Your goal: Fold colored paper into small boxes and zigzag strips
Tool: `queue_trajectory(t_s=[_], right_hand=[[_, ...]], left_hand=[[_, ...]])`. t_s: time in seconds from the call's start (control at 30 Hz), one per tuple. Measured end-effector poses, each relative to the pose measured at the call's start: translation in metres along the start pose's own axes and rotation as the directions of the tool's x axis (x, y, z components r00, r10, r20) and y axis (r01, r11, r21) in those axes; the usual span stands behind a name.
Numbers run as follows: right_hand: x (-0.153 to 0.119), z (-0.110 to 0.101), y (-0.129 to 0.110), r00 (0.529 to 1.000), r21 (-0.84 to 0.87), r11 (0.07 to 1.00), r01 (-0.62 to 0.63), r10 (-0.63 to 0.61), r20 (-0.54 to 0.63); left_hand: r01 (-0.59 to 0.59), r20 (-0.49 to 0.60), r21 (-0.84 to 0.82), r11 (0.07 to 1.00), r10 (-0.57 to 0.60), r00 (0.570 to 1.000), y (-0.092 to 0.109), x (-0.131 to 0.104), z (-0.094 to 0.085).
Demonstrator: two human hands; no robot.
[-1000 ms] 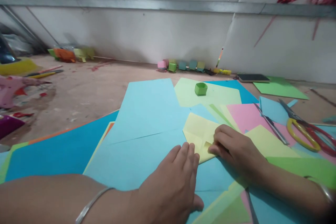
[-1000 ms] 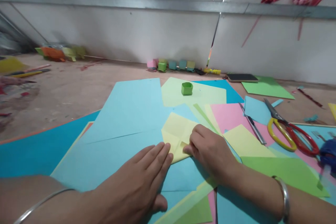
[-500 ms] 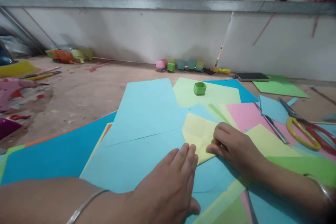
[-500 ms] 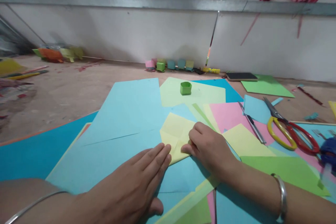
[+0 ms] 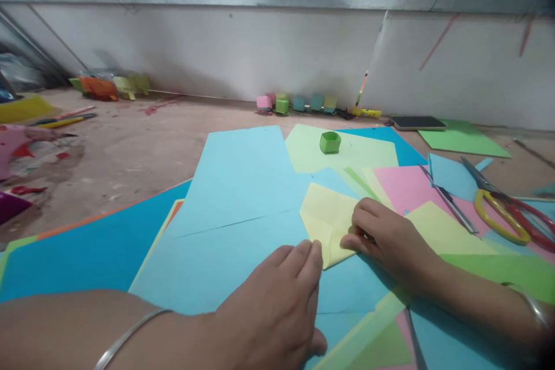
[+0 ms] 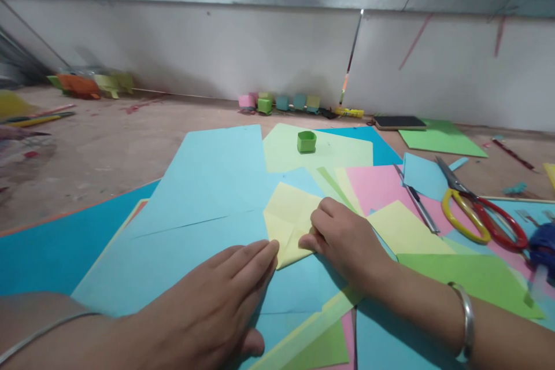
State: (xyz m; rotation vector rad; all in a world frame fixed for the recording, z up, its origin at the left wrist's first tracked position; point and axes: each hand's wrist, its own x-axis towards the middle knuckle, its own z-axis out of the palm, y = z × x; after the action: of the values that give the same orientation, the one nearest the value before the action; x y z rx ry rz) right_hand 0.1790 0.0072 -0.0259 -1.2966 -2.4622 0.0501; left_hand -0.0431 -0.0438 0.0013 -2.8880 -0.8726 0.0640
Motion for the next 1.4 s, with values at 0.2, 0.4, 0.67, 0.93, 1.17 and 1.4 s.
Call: queue_trajectory(t_s=[0.2,0.4,0.67,0.93,1.17,1.4], right_hand=[[0.001,-0.001,-0.001,1.0,-0.007,1.0,-0.003,0.003,0.0],[0.002,-0.002,-0.002,0.999,0.011,0.999,-0.031,0.031,0.02],[0.002,-0.002,-0.002,0.999,0.013,0.999,-0.043,0.043,0.03],[0.0,-0.004,-0.004,0.999,0.026,1.0,0.005,-0.005,0.034],[0.003,-0.014,0.006,0.989,0.129,0.989,-0.078,0.061,0.135],[0.004,-0.024,0.025,0.978,0.274,0.956,-0.099,0.043,0.203]], left_hand=[[0.058,0.12,-0.168,0.984,-0.038,0.992,-0.004,0.009,-0.013],[0.059,0.14,-0.128,0.99,-0.041,0.989,-0.003,0.014,-0.006],[0.05,0.158,-0.093,0.994,-0.034,0.987,-0.004,0.016,-0.005],[0.025,0.125,-0.051,0.998,-0.018,0.992,-0.006,0.016,-0.004],[0.025,0.135,-0.069,0.997,-0.016,0.991,-0.006,0.015,-0.005],[0.037,0.231,-0.09,0.995,-0.016,0.973,-0.008,0.016,-0.009]])
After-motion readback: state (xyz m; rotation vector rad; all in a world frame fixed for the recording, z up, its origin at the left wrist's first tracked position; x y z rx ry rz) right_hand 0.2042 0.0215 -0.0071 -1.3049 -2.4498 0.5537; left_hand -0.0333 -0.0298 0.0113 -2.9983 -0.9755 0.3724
